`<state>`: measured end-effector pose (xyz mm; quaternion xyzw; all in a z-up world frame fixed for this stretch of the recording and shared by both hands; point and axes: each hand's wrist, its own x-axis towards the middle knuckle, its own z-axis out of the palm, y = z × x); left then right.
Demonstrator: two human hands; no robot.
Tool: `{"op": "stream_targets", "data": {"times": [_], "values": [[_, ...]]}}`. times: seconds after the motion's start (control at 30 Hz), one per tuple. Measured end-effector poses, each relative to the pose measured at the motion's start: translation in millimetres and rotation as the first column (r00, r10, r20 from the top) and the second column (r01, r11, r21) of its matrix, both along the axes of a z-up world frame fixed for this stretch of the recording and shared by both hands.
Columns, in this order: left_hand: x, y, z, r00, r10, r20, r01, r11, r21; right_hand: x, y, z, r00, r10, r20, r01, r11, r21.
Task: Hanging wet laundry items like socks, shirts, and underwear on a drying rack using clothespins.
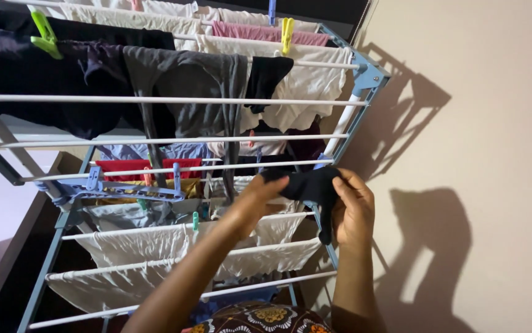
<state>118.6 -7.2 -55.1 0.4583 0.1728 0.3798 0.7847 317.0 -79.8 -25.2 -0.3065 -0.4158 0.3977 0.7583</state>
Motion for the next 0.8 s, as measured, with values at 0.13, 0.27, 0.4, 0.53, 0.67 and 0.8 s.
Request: {"op": "stream_targets", "data": {"times": [0.13, 0.27, 0.4, 0.53, 0.67, 0.8], "values": [[-19, -59, 34, 0.787, 0.611, -0.087, -0.446, 0.660, 0.604, -5, 4, 7, 0.995, -0.091, -0.049, 0.094, 0.994, 0.062], [-60, -113, 78, 0.963, 0.026, 0.268, -0.258, 0.378, 0.889, -9, 10, 3, 0.996, -0.045, -0.078, 0.051, 0.995, 0.084], [-91, -140, 111, 0.794, -0.591, 0.145, 0.103, 0.366, 0.925, -15, 20, -4, 0.995, -0.055, -0.078, 0.059, 0.997, 0.055], [-80, -132, 2, 0.809, -0.578, 0.102, 0.234, 0.478, 0.847, -18, 25, -9, 0.997, -0.011, -0.075, 0.015, 0.998, 0.057], [-98, -139, 75, 0.808, -0.588, -0.033, 0.362, 0.451, 0.816, -22, 25, -6, 0.998, 0.022, -0.065, -0.018, 0.997, 0.070], [-97, -137, 102, 0.734, -0.677, 0.051, 0.300, 0.391, 0.870, -23, 24, -4, 0.992, 0.098, -0.082, -0.091, 0.992, 0.086]]}}
